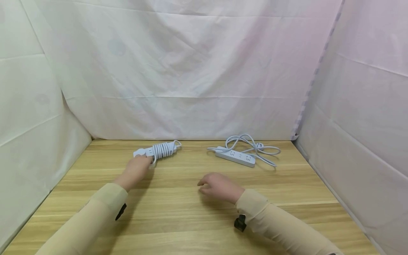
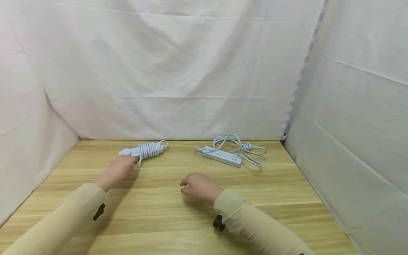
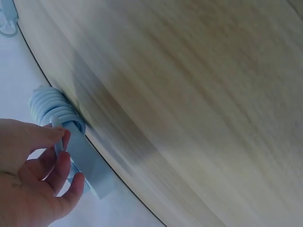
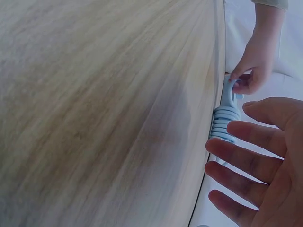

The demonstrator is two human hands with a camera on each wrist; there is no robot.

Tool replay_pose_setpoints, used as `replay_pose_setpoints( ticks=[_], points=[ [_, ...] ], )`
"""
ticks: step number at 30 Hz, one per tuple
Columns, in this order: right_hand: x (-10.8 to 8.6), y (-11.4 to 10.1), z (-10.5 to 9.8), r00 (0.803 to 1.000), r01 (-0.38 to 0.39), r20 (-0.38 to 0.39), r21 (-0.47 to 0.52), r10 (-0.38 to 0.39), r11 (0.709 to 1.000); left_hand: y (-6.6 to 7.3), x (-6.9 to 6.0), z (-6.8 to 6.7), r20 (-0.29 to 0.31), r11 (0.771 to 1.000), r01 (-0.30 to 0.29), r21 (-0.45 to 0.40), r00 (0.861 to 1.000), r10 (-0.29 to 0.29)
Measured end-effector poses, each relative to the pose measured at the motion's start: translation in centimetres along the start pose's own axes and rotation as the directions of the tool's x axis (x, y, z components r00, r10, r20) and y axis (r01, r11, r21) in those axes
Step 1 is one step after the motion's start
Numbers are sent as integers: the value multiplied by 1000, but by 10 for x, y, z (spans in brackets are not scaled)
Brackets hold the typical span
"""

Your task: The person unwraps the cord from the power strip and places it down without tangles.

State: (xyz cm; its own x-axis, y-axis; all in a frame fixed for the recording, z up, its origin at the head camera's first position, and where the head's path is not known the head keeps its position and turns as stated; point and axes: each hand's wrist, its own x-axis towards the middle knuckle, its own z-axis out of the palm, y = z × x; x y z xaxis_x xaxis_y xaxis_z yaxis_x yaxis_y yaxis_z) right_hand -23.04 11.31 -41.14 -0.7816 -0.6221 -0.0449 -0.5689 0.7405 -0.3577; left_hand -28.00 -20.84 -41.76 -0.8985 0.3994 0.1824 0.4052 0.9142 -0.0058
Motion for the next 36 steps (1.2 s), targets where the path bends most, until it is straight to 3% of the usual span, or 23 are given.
replay_pose_setpoints(
  ticks=[14, 23, 36],
  points=[
    [7, -1, 1, 1000, -19, -16, 42, 20, 999, 11, -7, -6, -34, 998, -4, -56, 999, 2],
    [12, -8, -1, 1000, -19, -1, 66, 20, 998, 23, -14, -12, -124, 992, -59, -116, 991, 44],
    [16, -14, 0, 1000, 12, -10, 82, -11, 997, 39, -26, -20, -80, 967, -32, -252, 997, 12]
  ],
)
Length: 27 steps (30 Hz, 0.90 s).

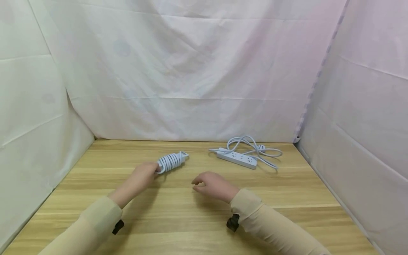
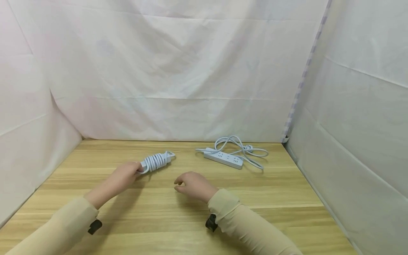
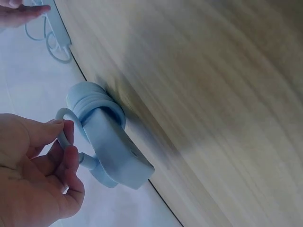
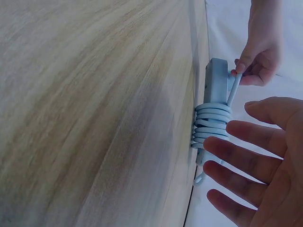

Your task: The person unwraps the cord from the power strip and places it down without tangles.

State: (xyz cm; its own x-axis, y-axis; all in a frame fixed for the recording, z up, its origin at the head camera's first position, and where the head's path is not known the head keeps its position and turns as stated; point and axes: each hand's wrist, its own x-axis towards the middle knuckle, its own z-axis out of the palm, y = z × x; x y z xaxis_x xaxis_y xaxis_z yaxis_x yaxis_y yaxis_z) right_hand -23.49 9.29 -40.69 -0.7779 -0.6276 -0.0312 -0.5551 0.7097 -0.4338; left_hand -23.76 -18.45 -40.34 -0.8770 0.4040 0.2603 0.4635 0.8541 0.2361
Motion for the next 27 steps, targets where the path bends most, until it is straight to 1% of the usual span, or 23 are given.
replay_pose_setpoints(
  ticks=[5, 8, 11, 15, 18, 22, 27],
  points=[
    [-1, 0, 0, 1000, 6, -6, 4, -6, 1000, 7, -8, 0, -21, 999, -17, -48, 1000, 16],
    [-1, 0, 1, 1000, 7, -8, 5, -7, 1000, 11, -13, 0, -16, 997, -24, -73, 1000, 23],
    [-1, 1, 1, 1000, 14, -8, 4, -14, 1000, 14, -17, 0, -5, 996, -17, -85, 1000, 16],
    [-1, 0, 1, 1000, 23, -11, 3, -23, 1000, 18, -22, -2, 1, 994, -32, -104, 999, 33],
    [-2, -1, 0, 1000, 29, -12, 4, -29, 1000, 21, -26, -5, 0, 991, -57, -120, 998, 58],
    [-4, -6, -2, 998, 55, -11, 2, -55, 998, 23, -29, -7, -11, 988, -89, -124, 996, 88],
    [-4, -11, -4, 997, 77, -19, -4, -77, 997, 22, -30, -7, -1, 983, -100, -155, 995, 101]
  ],
)
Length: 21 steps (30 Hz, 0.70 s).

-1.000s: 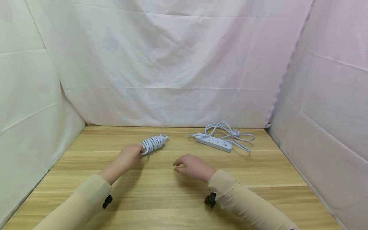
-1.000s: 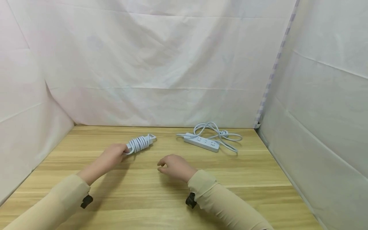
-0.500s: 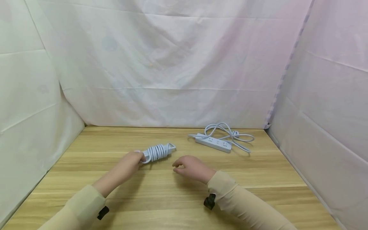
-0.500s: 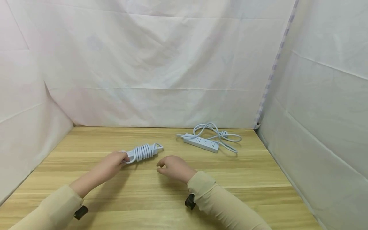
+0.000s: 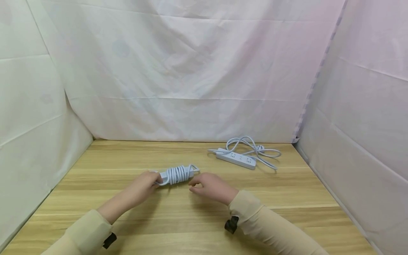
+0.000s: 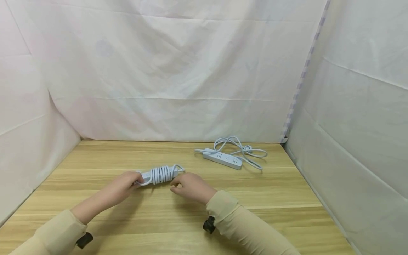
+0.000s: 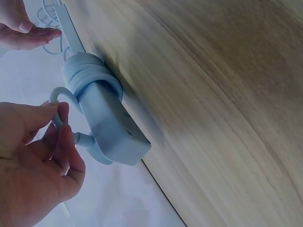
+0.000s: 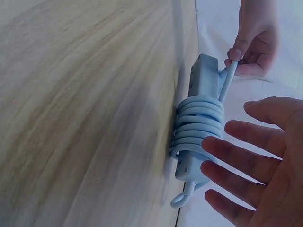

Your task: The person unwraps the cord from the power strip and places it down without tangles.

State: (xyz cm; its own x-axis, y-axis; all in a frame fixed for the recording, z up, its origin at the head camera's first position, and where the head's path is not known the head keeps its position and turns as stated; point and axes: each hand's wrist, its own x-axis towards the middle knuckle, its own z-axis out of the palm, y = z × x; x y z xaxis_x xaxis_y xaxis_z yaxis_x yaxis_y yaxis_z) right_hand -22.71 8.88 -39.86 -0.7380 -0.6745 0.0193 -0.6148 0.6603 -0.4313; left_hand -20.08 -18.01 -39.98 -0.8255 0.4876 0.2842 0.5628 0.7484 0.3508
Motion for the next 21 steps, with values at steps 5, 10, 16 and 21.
replay_pose_setpoints(
  ticks=[5, 10, 16, 21],
  points=[
    [3, -2, -1, 1000, -2, -18, 18, 3, 1000, -3, -1, -2, -30, 998, -53, -16, 998, 52],
    [8, -3, -4, 999, -7, -46, 57, 10, 998, -6, -3, -5, -40, 998, -51, -45, 998, 49],
    [13, -8, -5, 999, -15, -36, 63, 18, 998, -6, -5, -8, -17, 999, -18, -48, 1000, 17],
    [15, -11, -5, 999, -25, -35, 64, 27, 998, -9, -9, -7, -40, 999, -13, -46, 999, 12]
  ],
)
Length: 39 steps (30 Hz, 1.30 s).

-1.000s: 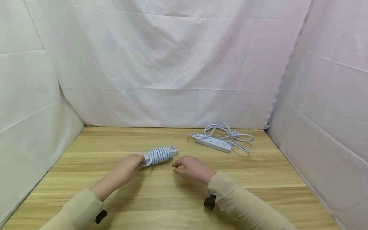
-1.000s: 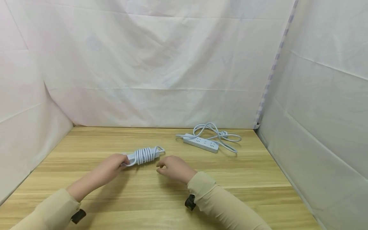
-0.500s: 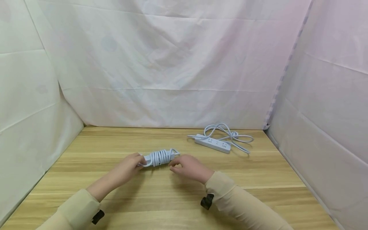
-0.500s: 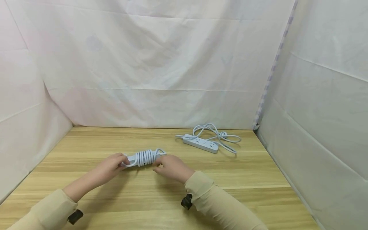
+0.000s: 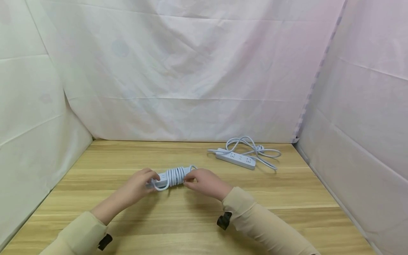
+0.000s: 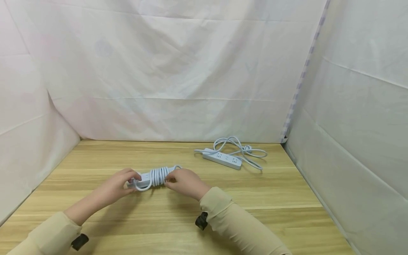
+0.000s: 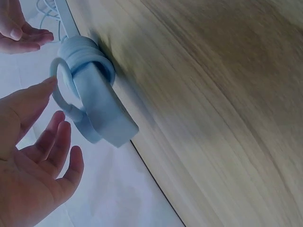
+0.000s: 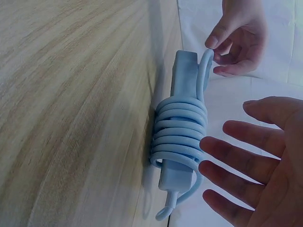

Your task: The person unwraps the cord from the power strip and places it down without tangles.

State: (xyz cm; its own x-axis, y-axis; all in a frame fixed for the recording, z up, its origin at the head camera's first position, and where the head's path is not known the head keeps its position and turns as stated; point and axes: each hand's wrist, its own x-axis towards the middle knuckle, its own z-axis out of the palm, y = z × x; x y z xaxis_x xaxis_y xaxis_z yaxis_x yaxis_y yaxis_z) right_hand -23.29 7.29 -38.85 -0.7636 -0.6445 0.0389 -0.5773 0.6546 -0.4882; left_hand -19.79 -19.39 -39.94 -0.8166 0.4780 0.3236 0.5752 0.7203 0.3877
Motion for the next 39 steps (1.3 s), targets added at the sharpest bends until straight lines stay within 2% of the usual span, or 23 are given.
replay_pose_setpoints(
  ticks=[5, 9, 13, 18, 23, 27, 31, 34, 39],
  points=[
    [0, 0, 2, 999, -32, 9, 16, 32, 999, -6, -3, 1, -27, 999, 8, 42, 1000, -7],
    [-1, 2, 4, 999, -40, 13, 34, 40, 999, -11, -5, 1, -26, 997, 46, 62, 999, -44],
    [-1, 1, 4, 999, -37, 16, 38, 37, 999, -16, -5, 3, 30, 990, 104, 94, 994, -108],
    [0, -1, 5, 999, -38, 22, 36, 37, 999, -24, -3, 8, 123, 979, 153, 133, 978, -169],
    [1, -2, 6, 999, -33, 20, 21, 33, 999, -28, 0, 15, 186, 984, 146, 102, 969, -163],
    [3, -2, 6, 999, -35, 15, 18, 35, 999, -29, 3, 20, 190, 986, 144, 77, 969, -157],
    [4, -3, 5, 999, -46, 4, 20, 46, 999, -28, 7, 22, 174, 984, 151, 92, 971, -165],
    [5, -4, 4, 998, -56, 0, 22, 56, 998, -27, 9, 24, 180, 981, 161, 112, 967, -179],
    [6, -3, 4, 998, -69, 9, 36, 69, 997, -25, 10, 28, 223, 978, 175, 115, 955, -197]
  ],
)
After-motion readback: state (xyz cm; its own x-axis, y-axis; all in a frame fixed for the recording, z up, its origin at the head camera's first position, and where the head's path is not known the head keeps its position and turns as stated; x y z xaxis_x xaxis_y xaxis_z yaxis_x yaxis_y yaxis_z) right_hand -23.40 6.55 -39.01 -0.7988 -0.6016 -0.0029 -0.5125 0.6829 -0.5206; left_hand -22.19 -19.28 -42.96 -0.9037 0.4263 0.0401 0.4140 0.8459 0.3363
